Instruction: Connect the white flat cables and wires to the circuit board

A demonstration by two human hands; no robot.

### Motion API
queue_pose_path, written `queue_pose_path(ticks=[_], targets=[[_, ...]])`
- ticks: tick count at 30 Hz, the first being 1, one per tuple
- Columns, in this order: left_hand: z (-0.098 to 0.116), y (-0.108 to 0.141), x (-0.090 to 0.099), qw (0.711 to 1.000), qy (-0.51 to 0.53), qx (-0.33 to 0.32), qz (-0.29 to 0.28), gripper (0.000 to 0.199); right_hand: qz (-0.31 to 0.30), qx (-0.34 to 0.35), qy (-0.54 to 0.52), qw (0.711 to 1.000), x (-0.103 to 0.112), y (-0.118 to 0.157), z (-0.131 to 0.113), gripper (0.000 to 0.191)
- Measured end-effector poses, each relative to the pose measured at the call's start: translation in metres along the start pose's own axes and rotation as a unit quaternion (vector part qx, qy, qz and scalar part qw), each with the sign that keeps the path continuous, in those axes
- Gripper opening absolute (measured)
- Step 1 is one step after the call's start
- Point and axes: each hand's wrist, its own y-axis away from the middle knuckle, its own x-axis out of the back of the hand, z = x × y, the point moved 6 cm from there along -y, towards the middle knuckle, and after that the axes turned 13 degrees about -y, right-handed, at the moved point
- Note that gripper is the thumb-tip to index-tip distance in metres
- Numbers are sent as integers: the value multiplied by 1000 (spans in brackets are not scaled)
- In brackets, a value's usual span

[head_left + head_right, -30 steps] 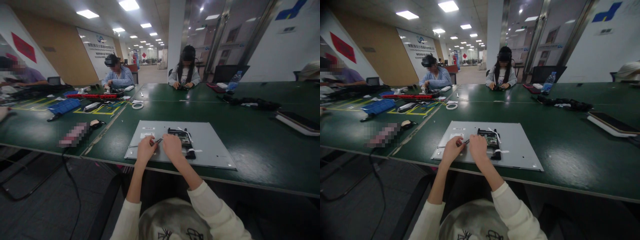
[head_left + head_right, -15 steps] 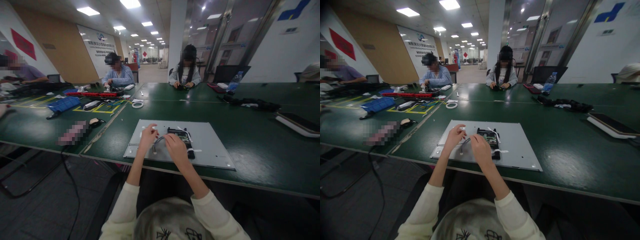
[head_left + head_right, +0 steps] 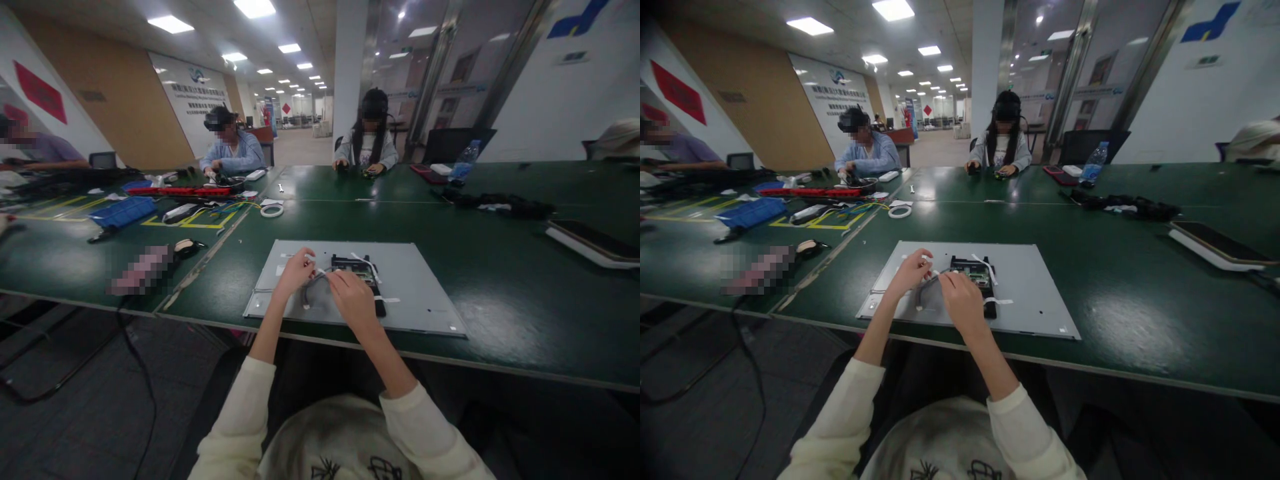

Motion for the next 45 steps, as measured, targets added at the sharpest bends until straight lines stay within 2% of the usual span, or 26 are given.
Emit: queue_pose_path(ticks=[4, 7, 10, 13, 15, 17, 21, 24, 27, 30, 36, 41, 45], targets=[[6, -15, 3, 994, -96, -34, 26, 16, -52, 50, -11, 997, -7, 2, -7, 21], [9, -28, 5, 986, -154, -45, 44, 15, -109, 60, -3, 992, -15, 1, -10, 18], [8, -38, -1, 987, -150, -46, 14, 11, -159, 42, 15, 986, -22, -1, -9, 14], [5, -43, -9, 988, -141, -60, -31, 9, -179, 23, 23, 983, -27, -1, -6, 15], [5, -44, -10, 981, -171, -91, -29, 10, -187, 13, 22, 982, -29, 0, -3, 16], [8, -41, -11, 963, -229, -142, -18, 12, -197, 8, 20, 980, -31, 0, -2, 16], [15, -34, -20, 906, -355, -227, -29, 17, -210, 2, 18, 977, -31, 1, -2, 17], [16, -30, -29, 865, -435, -250, -35, 16, -215, 0, 17, 976, -31, 2, -2, 17], [14, -30, -33, 844, -473, -249, -36, 15, -218, -2, 11, 976, -32, 3, -2, 16], [12, -31, -32, 850, -470, -236, -20, 14, -197, 0, -3, 980, -29, 4, -3, 16], [9, -34, -28, 895, -394, -208, 17, 18, -162, 27, -20, 986, -24, 5, -9, 18], [9, -32, -26, 930, -294, -221, -14, 9, -177, 44, -25, 983, -24, 6, -14, 17], [9, -28, -22, 944, -237, -227, -41, 7, -190, 18, -21, 981, -23, 8, -14, 17]])
